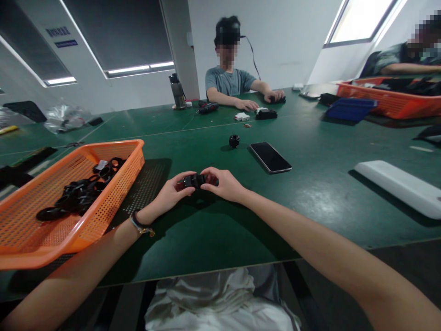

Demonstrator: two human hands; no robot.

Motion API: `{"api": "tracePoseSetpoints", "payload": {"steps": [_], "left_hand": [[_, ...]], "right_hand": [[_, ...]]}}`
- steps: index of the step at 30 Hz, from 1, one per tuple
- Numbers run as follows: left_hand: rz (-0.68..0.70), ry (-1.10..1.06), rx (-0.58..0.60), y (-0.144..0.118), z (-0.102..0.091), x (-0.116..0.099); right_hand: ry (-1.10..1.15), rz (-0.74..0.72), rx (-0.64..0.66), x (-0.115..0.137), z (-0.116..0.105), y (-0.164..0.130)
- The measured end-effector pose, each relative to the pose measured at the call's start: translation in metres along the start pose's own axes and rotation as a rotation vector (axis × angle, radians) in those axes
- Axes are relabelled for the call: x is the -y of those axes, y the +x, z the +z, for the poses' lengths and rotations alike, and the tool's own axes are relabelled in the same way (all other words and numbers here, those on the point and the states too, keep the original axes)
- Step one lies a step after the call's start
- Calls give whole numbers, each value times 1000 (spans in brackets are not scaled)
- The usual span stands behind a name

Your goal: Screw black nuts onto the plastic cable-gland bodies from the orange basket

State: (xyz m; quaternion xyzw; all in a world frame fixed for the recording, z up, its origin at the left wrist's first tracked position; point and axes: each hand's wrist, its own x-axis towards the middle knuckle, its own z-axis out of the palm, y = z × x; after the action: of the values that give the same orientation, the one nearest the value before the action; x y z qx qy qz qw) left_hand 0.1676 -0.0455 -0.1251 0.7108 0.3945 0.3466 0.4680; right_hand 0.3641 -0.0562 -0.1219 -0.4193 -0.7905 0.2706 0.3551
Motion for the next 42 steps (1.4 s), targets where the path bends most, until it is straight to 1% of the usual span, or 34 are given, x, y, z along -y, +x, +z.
{"api": "tracePoseSetpoints", "payload": {"steps": [20, 42], "left_hand": [[-28, -9, 12, 0, 0, -1], [-27, -22, 9, 0, 0, -1]], "right_hand": [[-14, 32, -26, 0, 1, 1], [-66, 58, -21, 0, 2, 1]]}}
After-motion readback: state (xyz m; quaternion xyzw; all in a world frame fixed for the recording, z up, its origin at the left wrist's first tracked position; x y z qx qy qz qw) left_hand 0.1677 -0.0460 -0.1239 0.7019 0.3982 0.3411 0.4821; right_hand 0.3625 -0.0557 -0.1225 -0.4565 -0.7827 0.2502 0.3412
